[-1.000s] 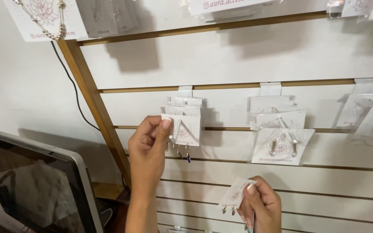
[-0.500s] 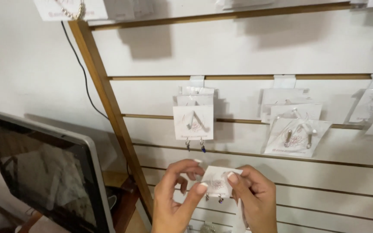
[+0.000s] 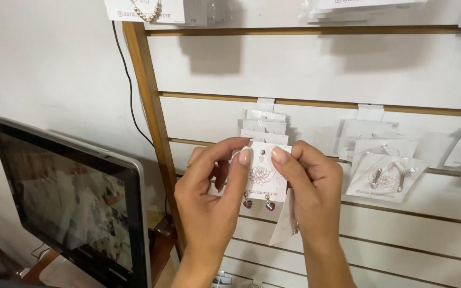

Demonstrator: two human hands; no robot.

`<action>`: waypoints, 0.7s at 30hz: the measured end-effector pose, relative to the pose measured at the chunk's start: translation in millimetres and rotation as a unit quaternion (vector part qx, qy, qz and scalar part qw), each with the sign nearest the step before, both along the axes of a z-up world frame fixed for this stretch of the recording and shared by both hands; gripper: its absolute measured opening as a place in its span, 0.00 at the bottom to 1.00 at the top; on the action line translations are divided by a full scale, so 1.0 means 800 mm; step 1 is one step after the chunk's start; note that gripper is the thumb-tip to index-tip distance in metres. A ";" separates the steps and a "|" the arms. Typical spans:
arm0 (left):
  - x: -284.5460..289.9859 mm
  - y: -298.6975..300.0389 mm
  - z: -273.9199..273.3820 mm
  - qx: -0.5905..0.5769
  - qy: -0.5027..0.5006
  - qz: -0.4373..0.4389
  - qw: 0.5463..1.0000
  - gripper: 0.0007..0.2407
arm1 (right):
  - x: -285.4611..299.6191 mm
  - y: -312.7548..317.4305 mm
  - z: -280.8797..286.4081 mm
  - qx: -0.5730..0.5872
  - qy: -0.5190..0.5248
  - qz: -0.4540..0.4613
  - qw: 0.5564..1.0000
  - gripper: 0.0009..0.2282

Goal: Organizing and hanging earring cards onto a slatwall display rack while checking inventory on a laptop.

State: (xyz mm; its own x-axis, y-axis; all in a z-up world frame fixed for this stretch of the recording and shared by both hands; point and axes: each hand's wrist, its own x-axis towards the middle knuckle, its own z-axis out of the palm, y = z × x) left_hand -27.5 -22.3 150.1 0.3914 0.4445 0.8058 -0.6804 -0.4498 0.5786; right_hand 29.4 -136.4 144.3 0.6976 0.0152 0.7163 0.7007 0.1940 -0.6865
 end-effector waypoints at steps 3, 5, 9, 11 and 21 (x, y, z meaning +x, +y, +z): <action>0.000 0.002 0.004 -0.047 0.018 -0.041 0.998 0.06 | 0.000 0.002 0.000 -0.003 0.002 -0.003 1.000 0.18; 0.000 0.002 0.005 -0.064 0.036 -0.052 0.996 0.06 | -0.004 0.005 0.001 0.003 0.010 -0.004 1.000 0.19; 0.003 0.007 0.007 -0.103 0.110 -0.064 0.987 0.06 | -0.004 0.007 -0.001 -0.007 0.011 -0.009 1.000 0.20; 0.013 0.012 0.001 -0.104 0.114 -0.079 0.985 0.06 | 0.002 0.007 -0.002 -0.021 0.026 -0.018 0.999 0.20; 0.059 0.018 -0.017 -0.034 0.022 -0.061 0.997 0.11 | 0.045 0.016 -0.015 -0.033 -0.043 -0.097 0.994 0.13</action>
